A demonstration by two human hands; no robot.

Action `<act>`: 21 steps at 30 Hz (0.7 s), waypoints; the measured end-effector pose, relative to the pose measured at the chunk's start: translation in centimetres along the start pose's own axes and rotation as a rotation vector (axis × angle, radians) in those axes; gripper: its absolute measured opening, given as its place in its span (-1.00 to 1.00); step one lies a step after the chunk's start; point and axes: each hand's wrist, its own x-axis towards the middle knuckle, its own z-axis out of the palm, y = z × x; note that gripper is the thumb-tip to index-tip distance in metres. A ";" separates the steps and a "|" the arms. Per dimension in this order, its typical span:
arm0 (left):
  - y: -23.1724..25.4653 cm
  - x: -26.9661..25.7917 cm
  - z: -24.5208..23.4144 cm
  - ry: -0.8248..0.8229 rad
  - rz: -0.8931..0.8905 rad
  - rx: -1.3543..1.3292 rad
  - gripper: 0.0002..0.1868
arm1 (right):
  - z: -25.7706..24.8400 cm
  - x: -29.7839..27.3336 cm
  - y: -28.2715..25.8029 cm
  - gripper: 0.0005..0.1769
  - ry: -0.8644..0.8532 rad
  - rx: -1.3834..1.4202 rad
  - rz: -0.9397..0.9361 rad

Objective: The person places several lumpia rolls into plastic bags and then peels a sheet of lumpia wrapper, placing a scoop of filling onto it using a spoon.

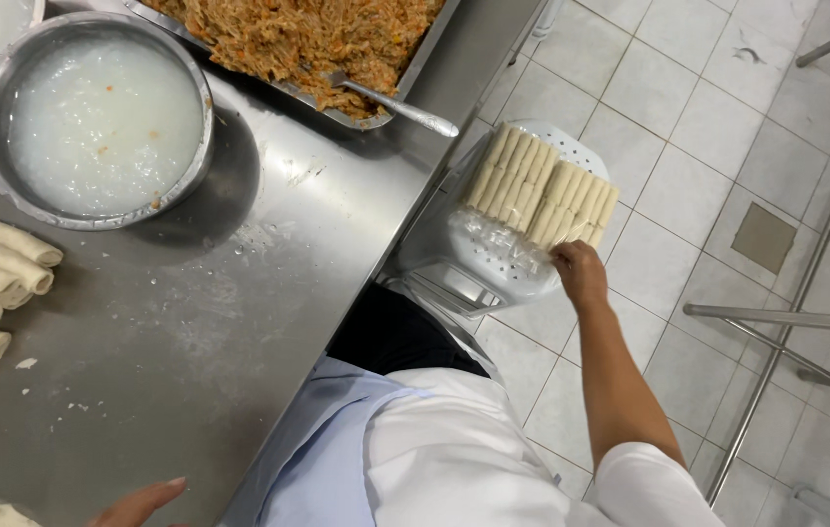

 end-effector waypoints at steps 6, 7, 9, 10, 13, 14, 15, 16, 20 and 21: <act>-7.4 6.9 -1.2 -0.512 -0.126 0.040 -0.17 | -2.2 1.9 3.6 -0.68 0.176 0.039 0.052; -7.8 6.8 -1.2 -0.505 -0.139 -0.017 -0.18 | -1.7 1.9 4.1 -0.53 0.113 0.063 0.150; -8.4 6.8 -1.3 -0.498 -0.152 -0.077 -0.19 | -0.9 2.3 4.6 -0.35 0.050 0.085 0.244; -8.6 6.7 -1.3 -0.492 -0.165 -0.134 -0.19 | -0.7 2.5 4.7 -0.32 0.038 0.061 0.267; -9.2 6.3 -1.1 -0.479 -0.187 -0.261 -0.21 | -2.2 2.9 2.9 -0.26 -0.048 0.079 0.320; -9.6 5.9 -0.7 -0.466 -0.197 -0.333 -0.21 | -3.0 3.5 1.7 -0.22 -0.125 0.124 0.344; -0.9 2.6 -1.0 -0.461 -0.195 -0.353 -0.21 | -3.1 3.2 4.3 -0.22 -0.128 0.117 0.324; 6.5 -3.3 -1.6 -0.157 -0.244 -0.534 -0.41 | -2.5 4.7 5.9 -0.21 0.006 0.011 0.153; 10.0 -12.9 0.1 0.720 0.362 0.031 -0.67 | -8.2 7.5 -2.7 -0.44 0.506 -0.045 -0.430; 9.5 -13.0 0.2 0.770 0.298 -0.005 -0.67 | -9.5 8.2 -7.1 -0.44 0.477 -0.008 -0.505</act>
